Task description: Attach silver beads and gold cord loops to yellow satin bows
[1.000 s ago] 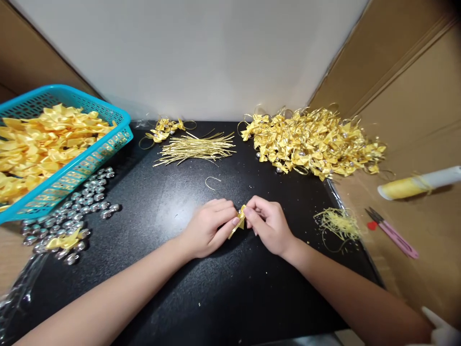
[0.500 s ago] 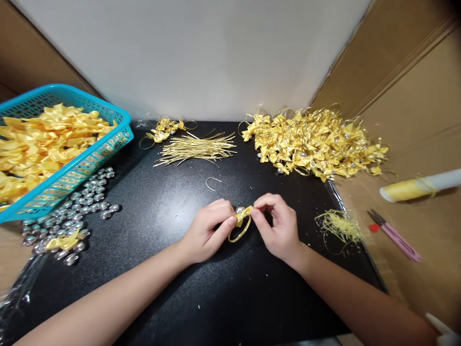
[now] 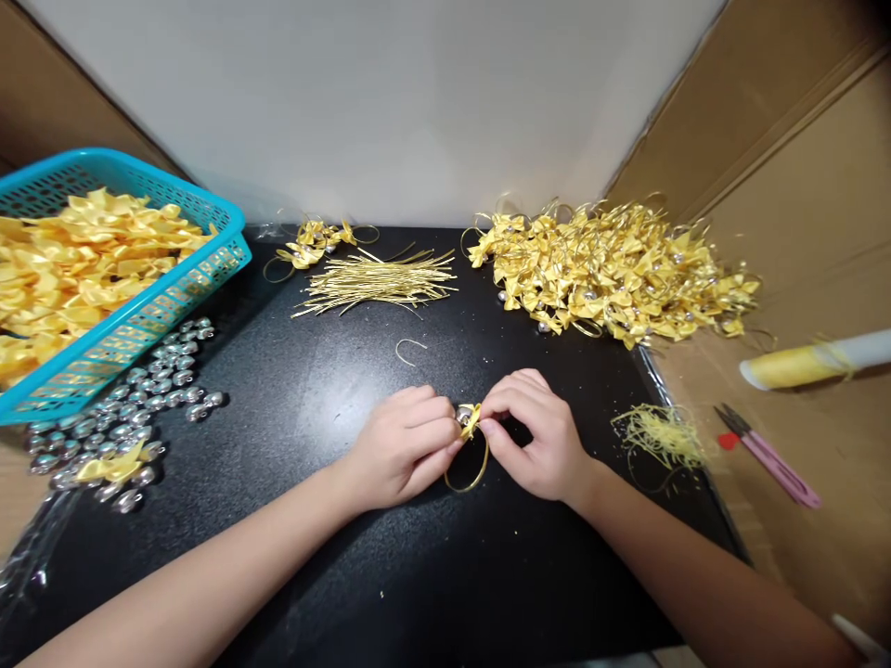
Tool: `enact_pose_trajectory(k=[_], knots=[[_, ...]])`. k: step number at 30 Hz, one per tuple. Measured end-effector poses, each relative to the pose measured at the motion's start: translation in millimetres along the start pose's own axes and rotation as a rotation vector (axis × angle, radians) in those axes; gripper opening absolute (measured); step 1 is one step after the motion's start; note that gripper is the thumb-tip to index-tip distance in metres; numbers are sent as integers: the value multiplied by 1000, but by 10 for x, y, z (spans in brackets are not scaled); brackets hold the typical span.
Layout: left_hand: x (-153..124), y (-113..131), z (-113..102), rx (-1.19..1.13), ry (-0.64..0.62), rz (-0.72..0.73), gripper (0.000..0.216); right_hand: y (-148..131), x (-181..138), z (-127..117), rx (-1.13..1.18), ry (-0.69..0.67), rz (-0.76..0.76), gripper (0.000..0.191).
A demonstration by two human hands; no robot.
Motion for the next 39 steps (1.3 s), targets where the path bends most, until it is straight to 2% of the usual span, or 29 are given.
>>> enact_pose_trajectory(k=[4,10,16,23,28,32,39], knots=[[8,-8,1,-17,-37,-25,27,13,11,-3,-107,-104,-64,11],[8,-16,27,-63,-104,-25,28,47,12,5,-143,-142,-91,16],[16,-23,55,-151,-162,-40,27,63,-6,77,-71,-52,-77,19],[39,-36,26,-322,-135,-134,28,82,-12,78,-48,84,-43,22],[34,-50,17,-411,-118,-219,29,88,-5,12,-9,61,-19,16],[32,-56,30,-378,-77,-232,29,59,-3,-21,-71,75,-49,9],[6,-40,69,-262,-100,-150,27,47,4,40,-259,-149,-26,15]])
Point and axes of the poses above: each hand's wrist, its own x-axis towards the middle knuckle, its own z-axis out of the palm, y = z × x, the point moved 2 cm from there along x, towards the middle knuckle, and after that the axes turned 5 degrees about x, right-handed, at the moved point
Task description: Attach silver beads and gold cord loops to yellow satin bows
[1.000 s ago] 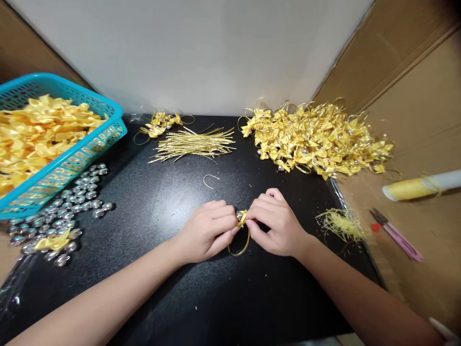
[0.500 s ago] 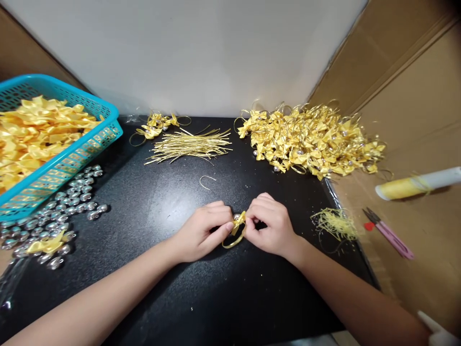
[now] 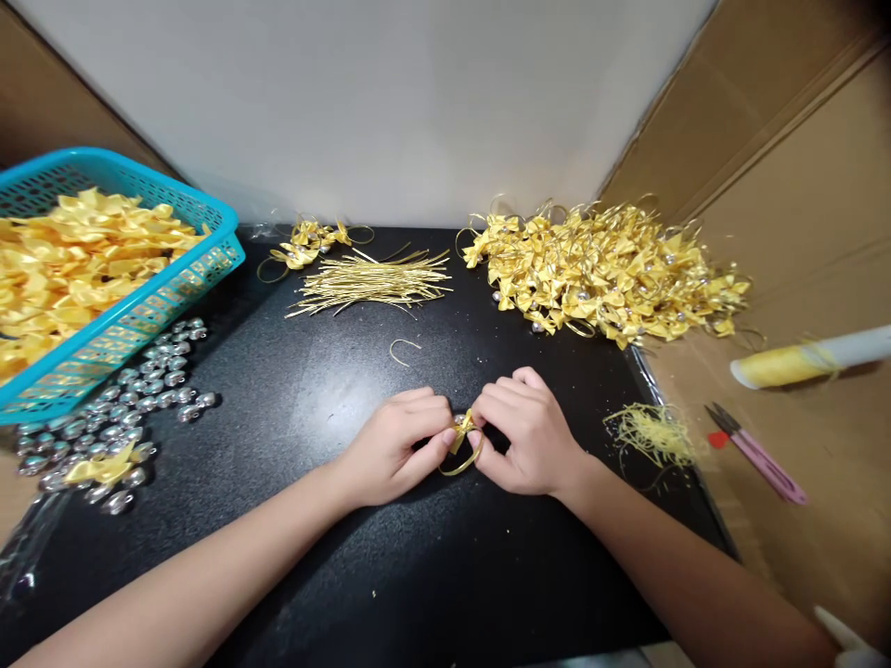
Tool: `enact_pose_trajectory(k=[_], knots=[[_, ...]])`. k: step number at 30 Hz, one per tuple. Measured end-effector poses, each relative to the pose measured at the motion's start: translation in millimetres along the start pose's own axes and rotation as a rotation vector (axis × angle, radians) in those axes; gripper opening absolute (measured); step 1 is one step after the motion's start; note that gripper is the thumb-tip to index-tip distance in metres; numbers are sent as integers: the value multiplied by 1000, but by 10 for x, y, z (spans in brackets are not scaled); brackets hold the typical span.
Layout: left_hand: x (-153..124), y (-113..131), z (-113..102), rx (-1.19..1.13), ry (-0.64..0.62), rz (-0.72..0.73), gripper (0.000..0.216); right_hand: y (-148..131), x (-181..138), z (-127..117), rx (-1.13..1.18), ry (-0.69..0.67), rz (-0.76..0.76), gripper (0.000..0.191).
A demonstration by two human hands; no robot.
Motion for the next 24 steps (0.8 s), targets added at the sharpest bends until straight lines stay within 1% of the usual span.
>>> enact_pose_trajectory(k=[3,5,9,11,14,18,22,24], knots=[[2,7,0,7,-20,3,27,21,-5,25,53,-82,-29,21],[8,9,-6,-5,-33,-6,28,38,-12,45,153,-81,-25,24],[21,4,-17,-93,-49,-38,29,61,-23,75,390,64,85,25],[23,0,-21,-133,-50,-57,29,52,-24,81,452,130,117,25],[24,-1,-28,-162,-44,-77,30,31,-21,79,466,191,138,26],[28,7,-36,-185,-37,-92,34,24,-29,79,464,218,172,27],[34,13,-44,-216,-34,-107,37,43,-37,64,413,162,161,26],[35,12,-46,-234,-41,-115,39,59,-37,46,358,114,203,20]])
Point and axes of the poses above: each hand's wrist, its own x-axis towards the middle knuckle, its own z-axis out of the palm, y = z × x, the point moved 2 cm from there along x, towards the middle knuckle, and after that the axes turned 5 degrees about x, right-handed, at the moved point
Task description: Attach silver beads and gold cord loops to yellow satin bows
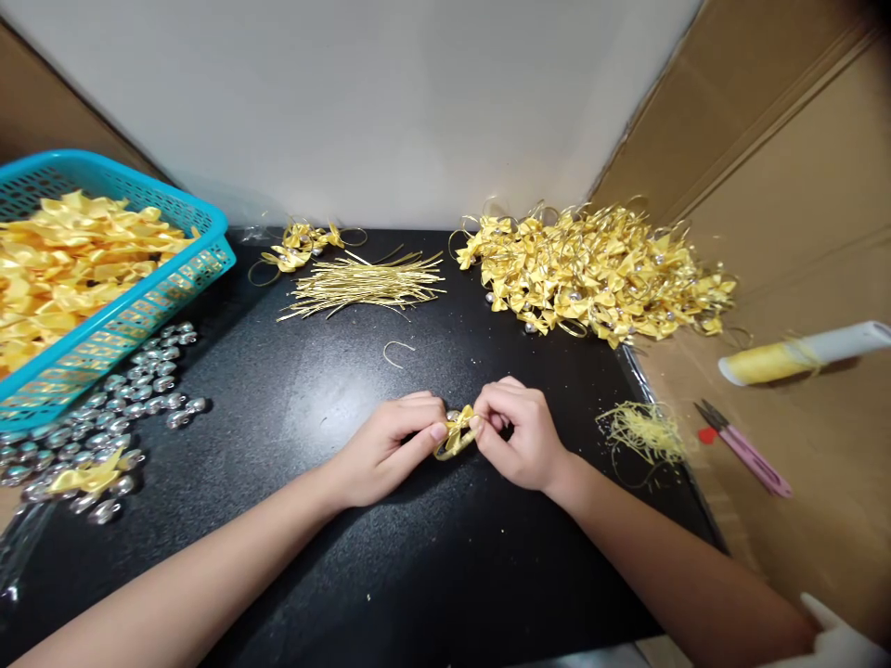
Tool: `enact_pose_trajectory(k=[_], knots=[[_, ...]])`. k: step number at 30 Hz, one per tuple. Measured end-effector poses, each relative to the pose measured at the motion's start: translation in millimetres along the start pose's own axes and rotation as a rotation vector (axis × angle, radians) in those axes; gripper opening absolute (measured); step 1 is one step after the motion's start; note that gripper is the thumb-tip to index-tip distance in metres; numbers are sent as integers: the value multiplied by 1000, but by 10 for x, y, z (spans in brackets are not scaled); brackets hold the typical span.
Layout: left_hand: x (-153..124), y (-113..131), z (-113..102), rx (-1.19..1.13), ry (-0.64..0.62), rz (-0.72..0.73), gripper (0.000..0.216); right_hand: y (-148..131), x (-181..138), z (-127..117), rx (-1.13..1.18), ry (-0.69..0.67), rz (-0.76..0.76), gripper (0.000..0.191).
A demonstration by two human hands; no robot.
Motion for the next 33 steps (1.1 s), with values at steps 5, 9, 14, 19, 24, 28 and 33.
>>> enact_pose_trajectory(k=[5,9,14,19,24,28,33], knots=[[4,-16,6,9,-29,-31,36,-20,3,2,-110,-92,21,21],[-2,-21,-8,-22,-5,-57,37,-9,-5,34,-117,-54,51,27],[-29,-11,1,-48,70,-66,24,-6,-20,43,-47,44,42,20],[-31,-8,54,91,180,-174,28,-39,-38,83,-65,58,4,23],[-22,5,85,-32,270,-287,37,-2,-35,157,231,124,228,30],[-23,-1,110,-148,332,-315,37,44,-33,202,426,151,322,30],[-33,-43,114,-175,345,-337,40,33,-34,117,482,77,284,27]])
Point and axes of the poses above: each hand's wrist, its own x-axis towards the middle knuckle, its own z-axis out of the palm, y = z × x, the point moved 2 cm from there along x, towards the middle knuckle, and after that the axes turned 5 degrees about x, right-handed, at the moved point
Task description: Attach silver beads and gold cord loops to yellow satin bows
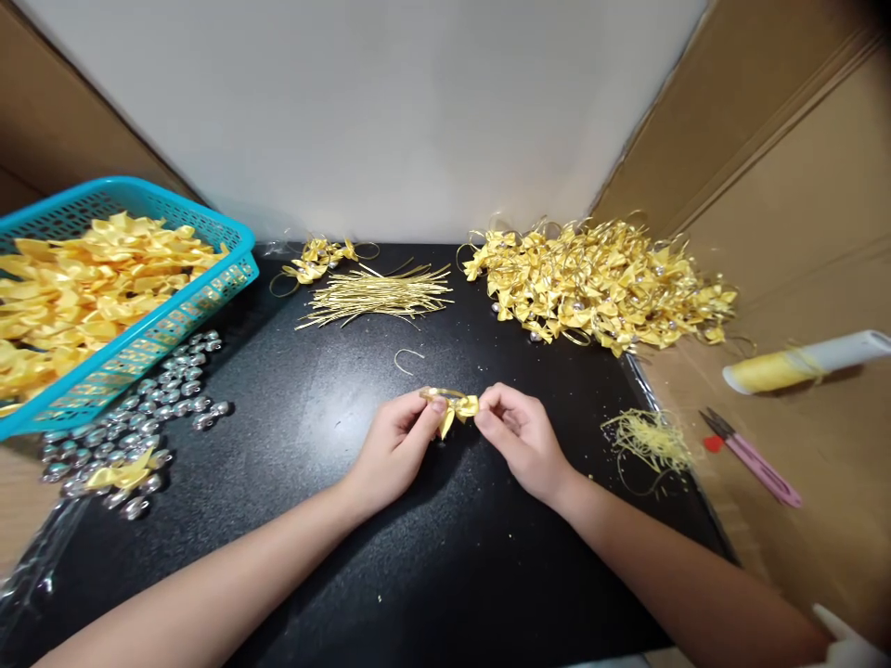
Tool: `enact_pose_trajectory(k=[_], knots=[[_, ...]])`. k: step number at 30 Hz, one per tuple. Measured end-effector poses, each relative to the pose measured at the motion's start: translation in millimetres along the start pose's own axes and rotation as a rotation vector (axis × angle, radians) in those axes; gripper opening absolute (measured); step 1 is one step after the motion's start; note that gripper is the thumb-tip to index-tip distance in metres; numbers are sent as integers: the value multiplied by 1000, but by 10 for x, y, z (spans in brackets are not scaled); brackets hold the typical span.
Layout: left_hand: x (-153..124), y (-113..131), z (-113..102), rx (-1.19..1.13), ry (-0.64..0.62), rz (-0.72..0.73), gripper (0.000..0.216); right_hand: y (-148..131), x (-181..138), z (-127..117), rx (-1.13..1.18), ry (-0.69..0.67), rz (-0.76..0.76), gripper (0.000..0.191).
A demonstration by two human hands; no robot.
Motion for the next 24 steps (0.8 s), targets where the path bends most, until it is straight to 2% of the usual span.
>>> enact_pose_trajectory(k=[8,13,17,20,24], knots=[[-11,-29,0,16,-2,28,41,-85,-15,27,-213,-61,-48,19],[5,-34,5,-25,6,10,41,-46,-13,45,-221,-22,-70,17],[20,-29,-3,-68,15,-59,44,-59,-10,8,-181,69,-70,13],[19,-29,-3,-85,14,-62,43,-81,-13,33,-192,16,-57,6],[5,-40,8,-70,24,-25,41,-75,-32,94,-180,-25,16,22]])
Point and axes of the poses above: each hand's wrist, its own x-axis towards the middle knuckle, its own z-axis out of the palm, y = z × x, the point moved 2 cm from there along x, towards the middle knuckle, and after that the axes turned 5 degrees about x, right-handed, at the moved point
